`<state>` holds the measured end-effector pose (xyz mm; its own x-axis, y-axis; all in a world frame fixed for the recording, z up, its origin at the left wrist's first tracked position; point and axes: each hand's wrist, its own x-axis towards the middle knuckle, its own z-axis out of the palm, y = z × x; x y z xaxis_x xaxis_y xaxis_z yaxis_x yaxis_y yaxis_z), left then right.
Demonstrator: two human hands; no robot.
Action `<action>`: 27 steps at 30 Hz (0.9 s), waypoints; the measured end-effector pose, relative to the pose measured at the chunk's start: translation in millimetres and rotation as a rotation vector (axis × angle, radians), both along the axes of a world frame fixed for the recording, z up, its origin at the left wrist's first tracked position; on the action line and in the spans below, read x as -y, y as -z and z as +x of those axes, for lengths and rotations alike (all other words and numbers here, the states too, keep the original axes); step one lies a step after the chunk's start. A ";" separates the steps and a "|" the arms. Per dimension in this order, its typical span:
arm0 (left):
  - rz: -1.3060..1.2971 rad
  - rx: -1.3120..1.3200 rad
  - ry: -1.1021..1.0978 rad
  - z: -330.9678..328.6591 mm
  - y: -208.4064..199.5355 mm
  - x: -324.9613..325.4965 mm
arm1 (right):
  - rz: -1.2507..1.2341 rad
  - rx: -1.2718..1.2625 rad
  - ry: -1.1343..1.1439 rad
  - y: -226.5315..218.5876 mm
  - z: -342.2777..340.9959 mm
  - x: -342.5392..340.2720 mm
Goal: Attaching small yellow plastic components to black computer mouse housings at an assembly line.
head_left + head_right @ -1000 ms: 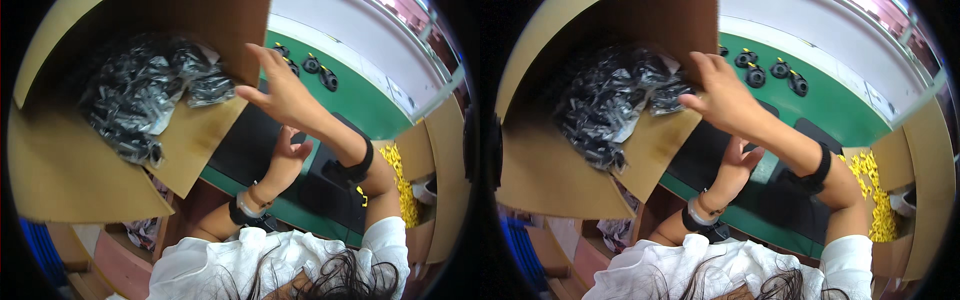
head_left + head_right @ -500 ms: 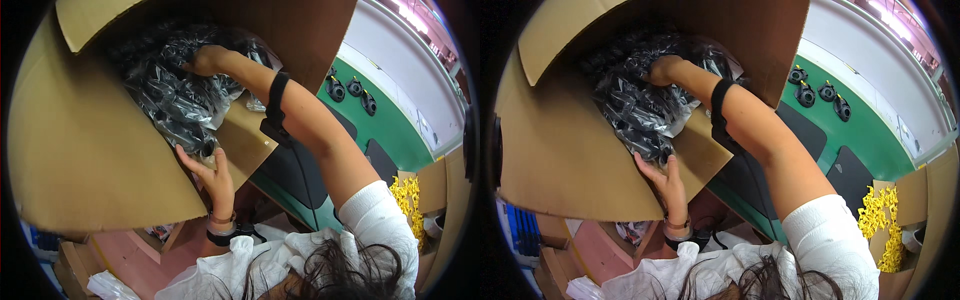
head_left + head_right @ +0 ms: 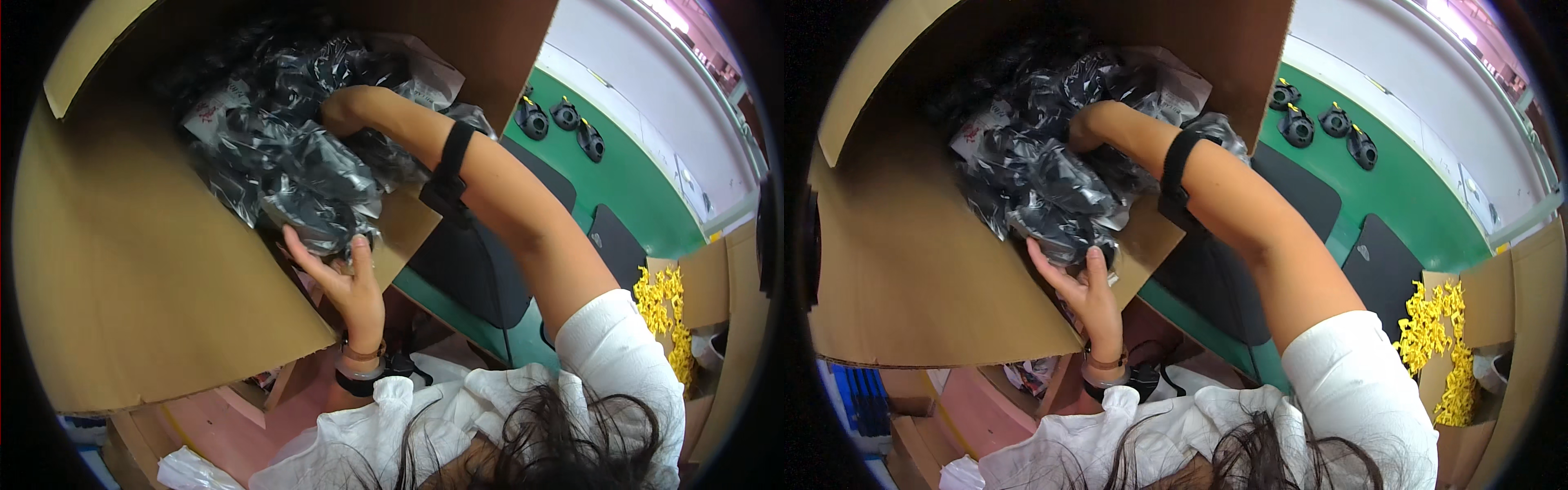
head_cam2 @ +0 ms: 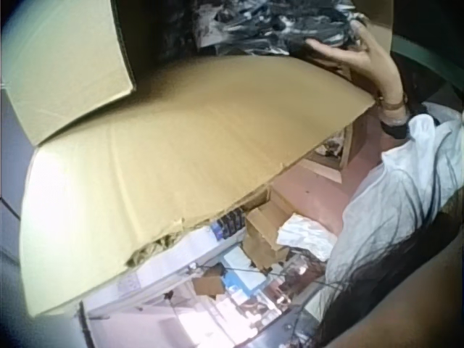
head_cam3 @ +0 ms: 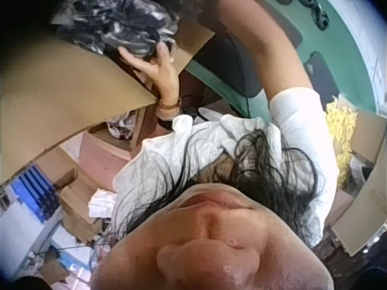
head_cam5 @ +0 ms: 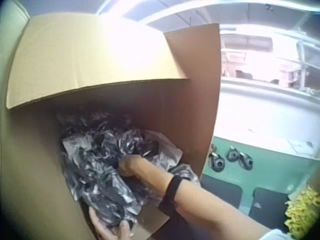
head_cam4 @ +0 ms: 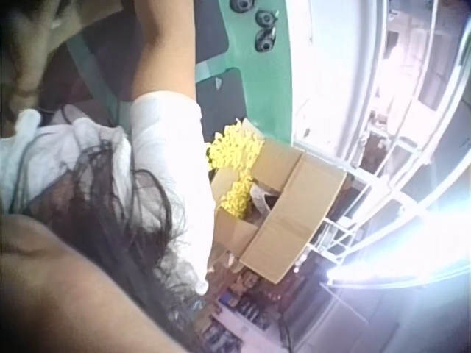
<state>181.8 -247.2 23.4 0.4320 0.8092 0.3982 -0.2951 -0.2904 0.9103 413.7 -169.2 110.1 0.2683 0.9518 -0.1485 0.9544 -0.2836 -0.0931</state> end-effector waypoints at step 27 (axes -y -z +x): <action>0.973 0.088 0.526 23.5 -24.3 31.9 | 0.591 -0.234 0.761 41.0 -51.2 357.9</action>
<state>205.4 -279.1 47.7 0.5684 -0.1416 0.8105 -0.6442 -0.6894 0.3314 362.5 -527.2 69.1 0.8632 0.4764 0.1672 0.4769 -0.6605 -0.5799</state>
